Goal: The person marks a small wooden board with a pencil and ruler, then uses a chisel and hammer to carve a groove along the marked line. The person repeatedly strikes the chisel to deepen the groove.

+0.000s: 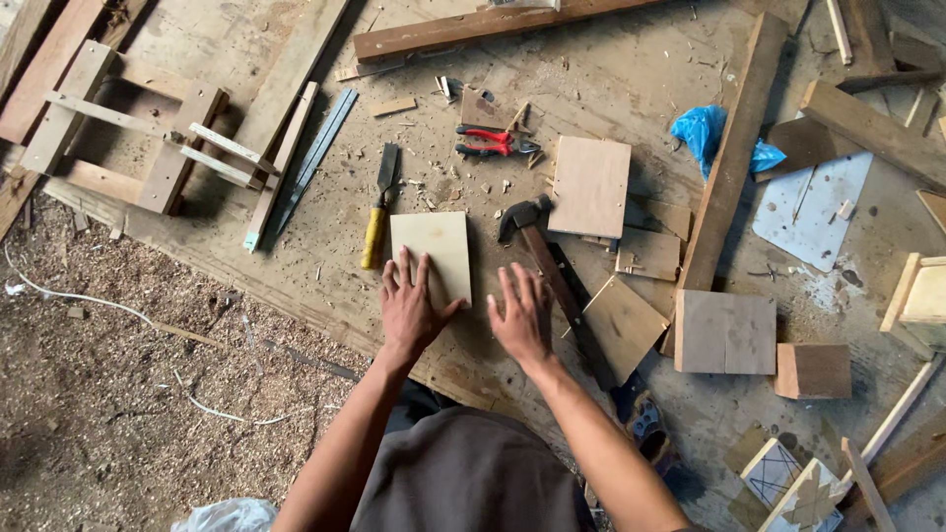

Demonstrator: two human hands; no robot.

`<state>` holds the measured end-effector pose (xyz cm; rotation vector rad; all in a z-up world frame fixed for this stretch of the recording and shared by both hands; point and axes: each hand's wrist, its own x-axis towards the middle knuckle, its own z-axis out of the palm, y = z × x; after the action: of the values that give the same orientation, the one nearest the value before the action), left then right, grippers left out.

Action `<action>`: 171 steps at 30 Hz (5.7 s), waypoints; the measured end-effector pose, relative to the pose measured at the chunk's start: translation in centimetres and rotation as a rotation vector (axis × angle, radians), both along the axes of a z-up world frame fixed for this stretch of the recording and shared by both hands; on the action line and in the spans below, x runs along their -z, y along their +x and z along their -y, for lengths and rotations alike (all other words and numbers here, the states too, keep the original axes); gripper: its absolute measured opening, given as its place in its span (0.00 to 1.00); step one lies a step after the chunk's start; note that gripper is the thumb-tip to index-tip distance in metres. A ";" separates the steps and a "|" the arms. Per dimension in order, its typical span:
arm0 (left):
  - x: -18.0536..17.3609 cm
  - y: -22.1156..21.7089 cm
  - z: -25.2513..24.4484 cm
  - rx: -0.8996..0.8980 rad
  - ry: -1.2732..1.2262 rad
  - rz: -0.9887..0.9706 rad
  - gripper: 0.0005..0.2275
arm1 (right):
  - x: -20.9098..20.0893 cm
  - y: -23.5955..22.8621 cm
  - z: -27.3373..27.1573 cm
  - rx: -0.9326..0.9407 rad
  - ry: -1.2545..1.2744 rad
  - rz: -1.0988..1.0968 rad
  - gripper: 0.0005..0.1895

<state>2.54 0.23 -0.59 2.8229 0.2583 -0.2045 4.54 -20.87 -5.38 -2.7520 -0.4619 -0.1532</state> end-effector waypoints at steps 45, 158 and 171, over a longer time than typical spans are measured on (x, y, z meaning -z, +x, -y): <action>2.2 -2.4 -6.2 -0.240 -0.152 0.333 0.23 | -5.2 13.2 4.0 0.471 0.654 0.257 0.21; 3.6 8.6 -17.5 -0.095 -0.288 -0.020 0.13 | -1.4 4.2 -14.9 0.379 0.273 -0.243 0.39; 0.4 7.0 -18.3 -0.358 -0.169 0.740 0.11 | -3.9 5.8 -11.4 0.221 0.326 -0.404 0.30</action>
<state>9.58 18.48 -0.94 2.4222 0.5229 0.8288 10.32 -9.49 -1.50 -2.4170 -0.0199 0.2504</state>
